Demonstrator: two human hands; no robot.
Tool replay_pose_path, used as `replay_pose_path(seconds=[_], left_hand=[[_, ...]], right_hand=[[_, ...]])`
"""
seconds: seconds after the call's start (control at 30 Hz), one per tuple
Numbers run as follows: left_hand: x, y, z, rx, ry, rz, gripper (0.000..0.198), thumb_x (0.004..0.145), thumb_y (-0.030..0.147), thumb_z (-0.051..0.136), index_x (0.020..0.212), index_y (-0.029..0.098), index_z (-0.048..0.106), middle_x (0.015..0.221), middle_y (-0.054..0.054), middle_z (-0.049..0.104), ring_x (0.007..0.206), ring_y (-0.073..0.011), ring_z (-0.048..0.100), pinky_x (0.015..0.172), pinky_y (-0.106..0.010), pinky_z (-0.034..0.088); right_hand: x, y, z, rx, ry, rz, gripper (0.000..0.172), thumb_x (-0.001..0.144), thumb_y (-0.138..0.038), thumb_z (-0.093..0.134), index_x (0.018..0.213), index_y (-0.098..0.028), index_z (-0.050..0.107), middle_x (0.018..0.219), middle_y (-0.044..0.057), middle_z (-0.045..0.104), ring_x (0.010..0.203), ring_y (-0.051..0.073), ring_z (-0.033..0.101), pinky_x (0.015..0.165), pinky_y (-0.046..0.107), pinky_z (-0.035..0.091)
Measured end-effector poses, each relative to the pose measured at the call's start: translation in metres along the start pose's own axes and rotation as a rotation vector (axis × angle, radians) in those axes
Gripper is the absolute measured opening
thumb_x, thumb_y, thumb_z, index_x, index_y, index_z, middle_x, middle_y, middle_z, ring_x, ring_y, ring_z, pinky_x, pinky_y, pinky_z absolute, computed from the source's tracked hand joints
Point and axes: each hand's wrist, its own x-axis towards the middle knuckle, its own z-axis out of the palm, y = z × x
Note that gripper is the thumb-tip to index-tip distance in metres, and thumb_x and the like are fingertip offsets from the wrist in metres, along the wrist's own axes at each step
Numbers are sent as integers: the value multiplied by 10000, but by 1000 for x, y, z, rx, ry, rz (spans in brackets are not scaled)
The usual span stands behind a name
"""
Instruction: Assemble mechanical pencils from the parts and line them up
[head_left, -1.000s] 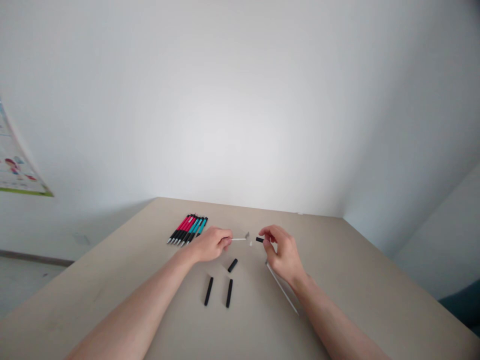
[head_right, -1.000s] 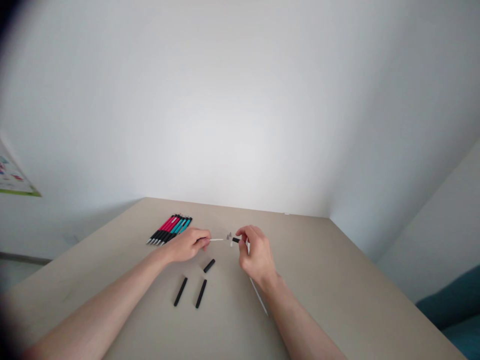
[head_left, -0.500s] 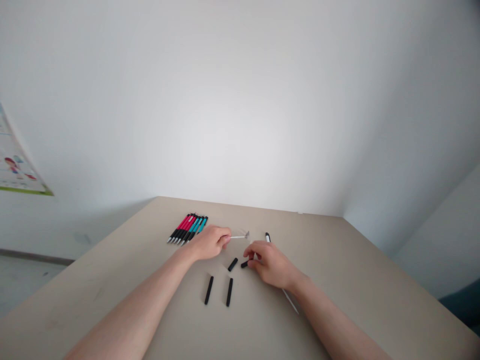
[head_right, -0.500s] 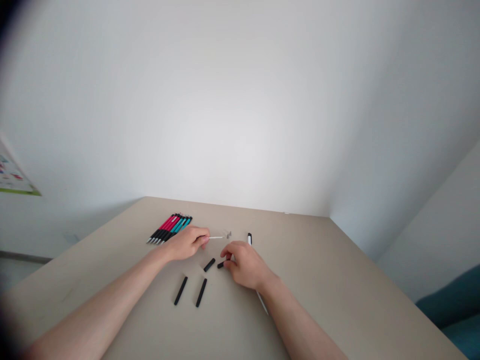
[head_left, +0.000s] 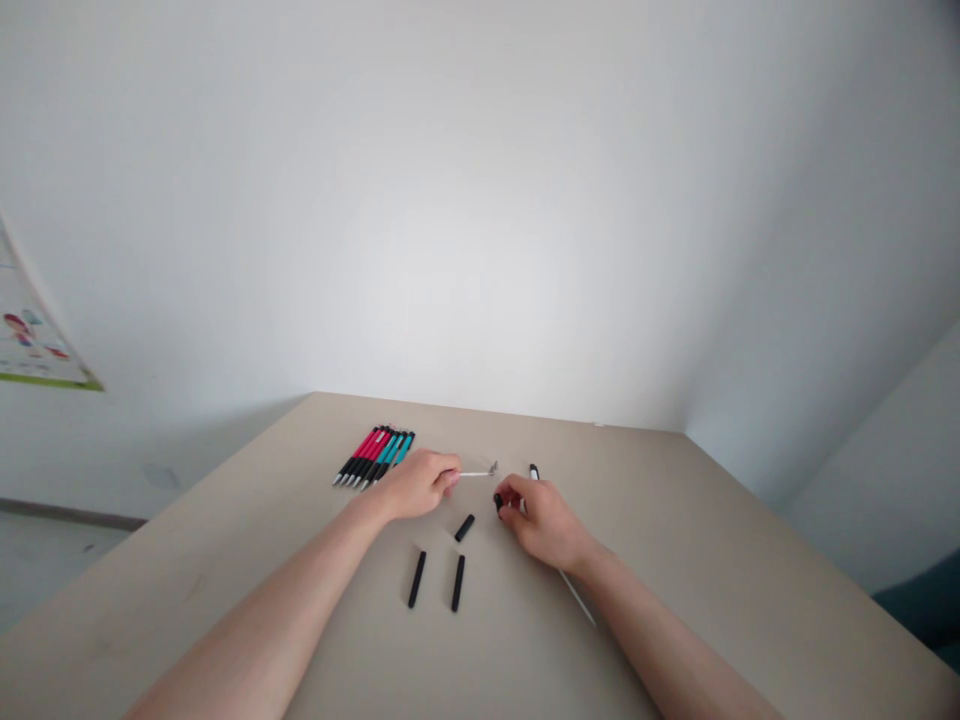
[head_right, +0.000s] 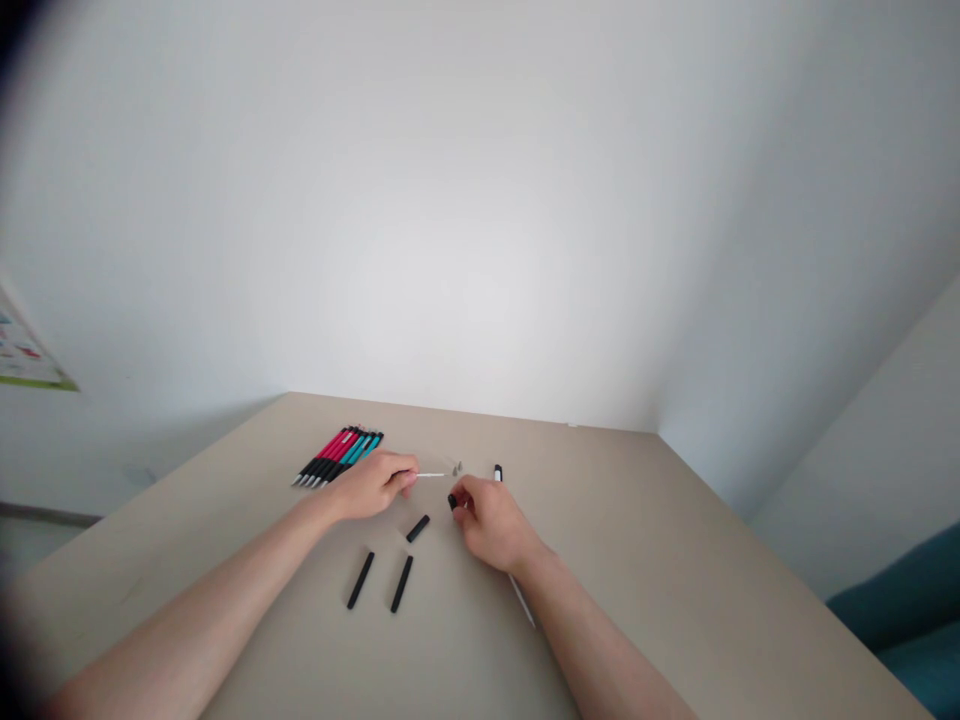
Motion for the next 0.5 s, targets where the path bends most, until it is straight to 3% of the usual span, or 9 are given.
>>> replay_pose_path(seconds=[0.23,0.5], left_hand=[[0,3,0,-9,10,14,260,886,199,393,694,172,567,665,-6,615,646,-130,557,650,-213,372],[0,1,1,9,19,19,259,885,193,396,686,177,561,657,1,618,637,-125,559,644,-209,372]], right_hand=[[0,-1,3,64,-1,6,159,742,-111,532,870,-173,603,749,6,649,632,119,554,608,225,405],[3,4,-1,-66,137,45,237,788,-158,483,968,-165,638,809,40,661,705,155,580,667,258,413]])
